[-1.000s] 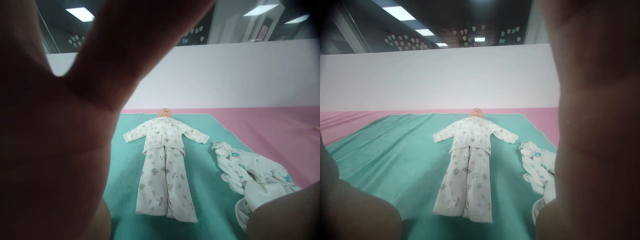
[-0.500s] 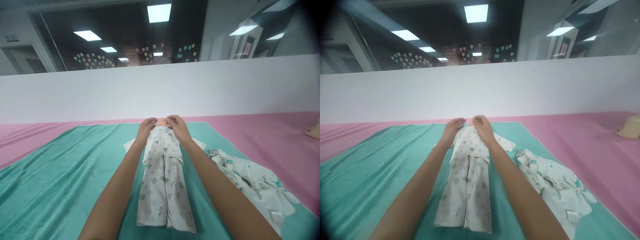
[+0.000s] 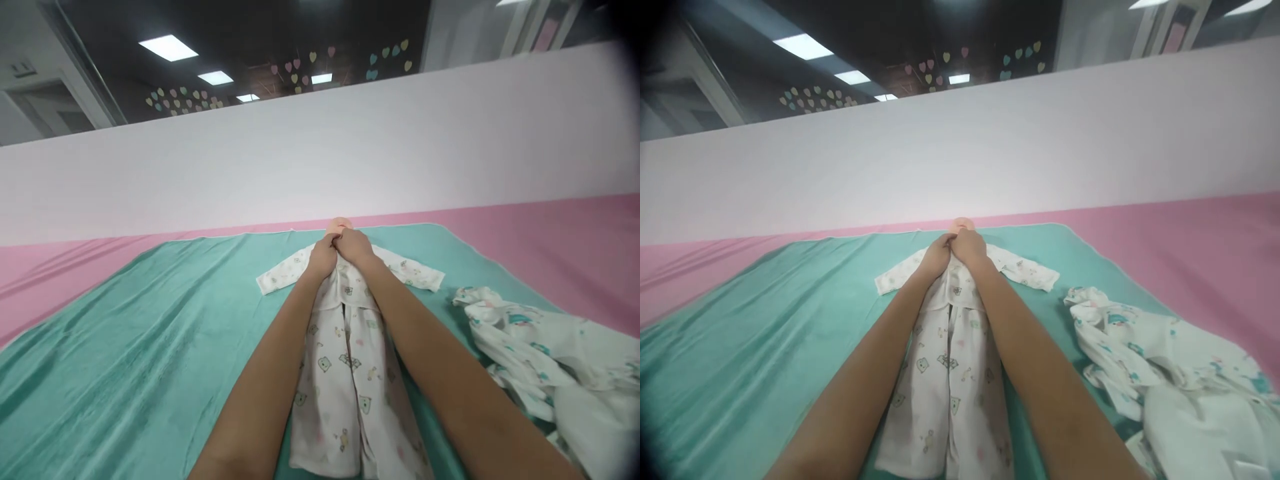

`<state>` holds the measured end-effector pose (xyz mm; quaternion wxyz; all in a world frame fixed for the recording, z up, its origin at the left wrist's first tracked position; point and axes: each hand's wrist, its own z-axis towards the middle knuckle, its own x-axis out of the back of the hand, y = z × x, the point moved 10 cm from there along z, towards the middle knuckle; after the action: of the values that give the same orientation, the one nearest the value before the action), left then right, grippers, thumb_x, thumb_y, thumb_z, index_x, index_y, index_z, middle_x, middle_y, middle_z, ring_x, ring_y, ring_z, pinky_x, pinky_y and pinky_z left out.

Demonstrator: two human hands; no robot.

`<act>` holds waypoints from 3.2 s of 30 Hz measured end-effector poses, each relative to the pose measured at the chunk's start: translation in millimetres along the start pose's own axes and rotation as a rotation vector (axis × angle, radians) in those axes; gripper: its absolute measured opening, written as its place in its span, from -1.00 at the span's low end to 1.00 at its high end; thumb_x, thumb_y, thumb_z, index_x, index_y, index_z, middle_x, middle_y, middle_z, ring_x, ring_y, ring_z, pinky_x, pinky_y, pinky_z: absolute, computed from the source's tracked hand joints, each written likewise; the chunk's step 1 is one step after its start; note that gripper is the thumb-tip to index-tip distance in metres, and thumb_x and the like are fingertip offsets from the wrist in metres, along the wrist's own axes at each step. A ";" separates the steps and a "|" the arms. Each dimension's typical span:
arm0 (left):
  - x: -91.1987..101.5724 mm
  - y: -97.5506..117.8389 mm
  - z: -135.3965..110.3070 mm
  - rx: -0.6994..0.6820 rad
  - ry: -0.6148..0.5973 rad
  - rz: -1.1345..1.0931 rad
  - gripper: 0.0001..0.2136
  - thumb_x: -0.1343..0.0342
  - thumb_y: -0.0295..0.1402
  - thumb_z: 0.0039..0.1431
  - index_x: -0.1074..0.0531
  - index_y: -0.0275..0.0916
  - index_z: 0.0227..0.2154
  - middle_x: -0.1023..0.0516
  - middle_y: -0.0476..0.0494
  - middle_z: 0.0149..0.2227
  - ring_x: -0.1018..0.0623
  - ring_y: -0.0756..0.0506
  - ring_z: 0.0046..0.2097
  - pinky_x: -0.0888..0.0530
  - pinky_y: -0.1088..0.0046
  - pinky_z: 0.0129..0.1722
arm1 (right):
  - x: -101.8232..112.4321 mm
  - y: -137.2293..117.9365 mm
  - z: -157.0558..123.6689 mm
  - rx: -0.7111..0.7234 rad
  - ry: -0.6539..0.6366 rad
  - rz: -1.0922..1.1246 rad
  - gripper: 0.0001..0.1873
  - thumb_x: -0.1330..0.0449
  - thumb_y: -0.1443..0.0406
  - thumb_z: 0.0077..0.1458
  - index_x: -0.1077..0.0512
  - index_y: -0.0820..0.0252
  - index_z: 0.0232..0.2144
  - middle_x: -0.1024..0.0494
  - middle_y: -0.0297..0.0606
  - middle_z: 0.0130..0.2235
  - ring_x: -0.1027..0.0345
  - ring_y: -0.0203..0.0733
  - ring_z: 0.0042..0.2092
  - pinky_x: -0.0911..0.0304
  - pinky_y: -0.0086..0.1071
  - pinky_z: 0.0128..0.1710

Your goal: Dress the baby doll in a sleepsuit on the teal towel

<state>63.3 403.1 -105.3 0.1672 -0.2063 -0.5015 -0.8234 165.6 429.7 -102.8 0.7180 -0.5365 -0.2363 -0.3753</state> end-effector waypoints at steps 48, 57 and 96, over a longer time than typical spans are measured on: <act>2.8 23.8 -43.0 -0.207 0.034 0.102 -0.62 0.17 -0.59 -0.02 -0.44 -0.26 -0.21 -0.39 -0.17 0.04 -0.30 -0.07 0.12 -0.16 0.28 0.19 | 34.6 -3.5 -84.2 0.295 0.158 0.221 -0.84 -0.04 0.27 -0.07 -0.23 0.17 -0.63 -0.31 -0.42 -0.55 -0.15 -0.33 -0.46 0.00 -0.44 -0.43; 10.6 32.5 -60.2 -0.190 0.034 0.072 -0.73 0.15 -0.53 0.06 -0.46 -0.20 -0.38 -0.38 -0.12 0.04 -0.30 -0.11 0.12 -0.18 0.20 0.17 | 53.3 12.0 -102.1 0.200 0.399 0.252 -0.83 0.02 0.26 0.03 -0.17 0.16 -0.57 -0.29 -0.38 -0.49 -0.14 -0.29 -0.42 -0.03 -0.43 -0.39; 7.0 36.5 -104.4 -0.268 -0.067 0.325 -0.56 0.21 -0.59 0.09 -0.35 -0.12 -0.03 -0.21 -0.11 0.16 -0.16 -0.12 0.19 -0.14 0.12 0.15 | 38.7 -21.8 -147.8 0.353 0.213 0.008 -0.80 0.10 0.29 0.15 -0.31 0.17 -0.39 -0.36 -0.28 -0.31 -0.24 -0.24 -0.24 -0.07 -0.40 -0.24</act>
<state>56.9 293.2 -117.2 0.2521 -0.3320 -0.3529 -0.8376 162.4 275.5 -107.4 0.8232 -0.3606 -0.2190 -0.3800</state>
